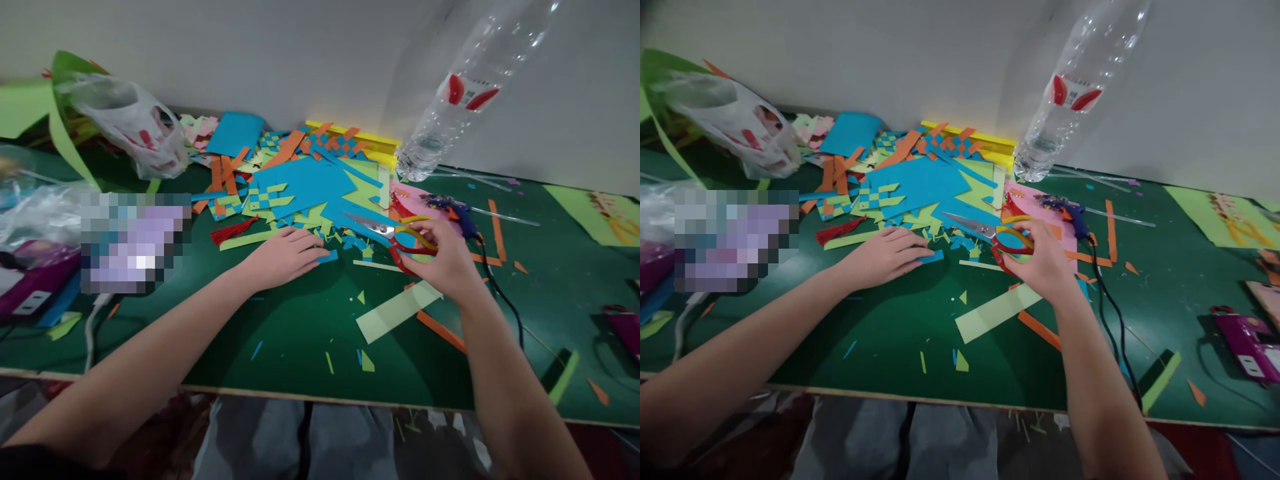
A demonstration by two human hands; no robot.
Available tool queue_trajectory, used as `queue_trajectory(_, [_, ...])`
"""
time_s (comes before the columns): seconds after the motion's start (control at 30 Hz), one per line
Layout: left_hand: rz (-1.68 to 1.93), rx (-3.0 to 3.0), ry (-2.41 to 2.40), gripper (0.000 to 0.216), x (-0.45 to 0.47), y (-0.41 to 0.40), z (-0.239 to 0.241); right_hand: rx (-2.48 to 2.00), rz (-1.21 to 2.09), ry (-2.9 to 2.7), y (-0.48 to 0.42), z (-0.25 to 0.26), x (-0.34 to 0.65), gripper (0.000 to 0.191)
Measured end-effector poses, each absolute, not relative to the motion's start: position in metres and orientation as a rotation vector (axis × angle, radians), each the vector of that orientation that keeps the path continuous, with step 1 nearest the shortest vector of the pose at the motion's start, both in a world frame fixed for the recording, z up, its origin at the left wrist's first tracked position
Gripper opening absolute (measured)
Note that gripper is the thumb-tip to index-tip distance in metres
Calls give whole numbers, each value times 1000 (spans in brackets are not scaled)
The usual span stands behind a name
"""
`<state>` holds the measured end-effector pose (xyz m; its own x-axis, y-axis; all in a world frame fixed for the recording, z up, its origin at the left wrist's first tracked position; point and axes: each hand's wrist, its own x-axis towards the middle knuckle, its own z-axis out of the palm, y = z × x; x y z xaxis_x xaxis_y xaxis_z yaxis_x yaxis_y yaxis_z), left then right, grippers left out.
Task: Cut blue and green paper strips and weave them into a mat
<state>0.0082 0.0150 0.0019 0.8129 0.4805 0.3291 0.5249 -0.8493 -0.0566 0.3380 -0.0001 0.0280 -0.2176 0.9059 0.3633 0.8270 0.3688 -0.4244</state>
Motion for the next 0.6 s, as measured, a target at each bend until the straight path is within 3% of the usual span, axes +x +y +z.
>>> queue_trajectory(0.6, [-529, -3017, -987, 35, 2, 17, 2, -1460, 253, -2531, -5, 29, 345, 54])
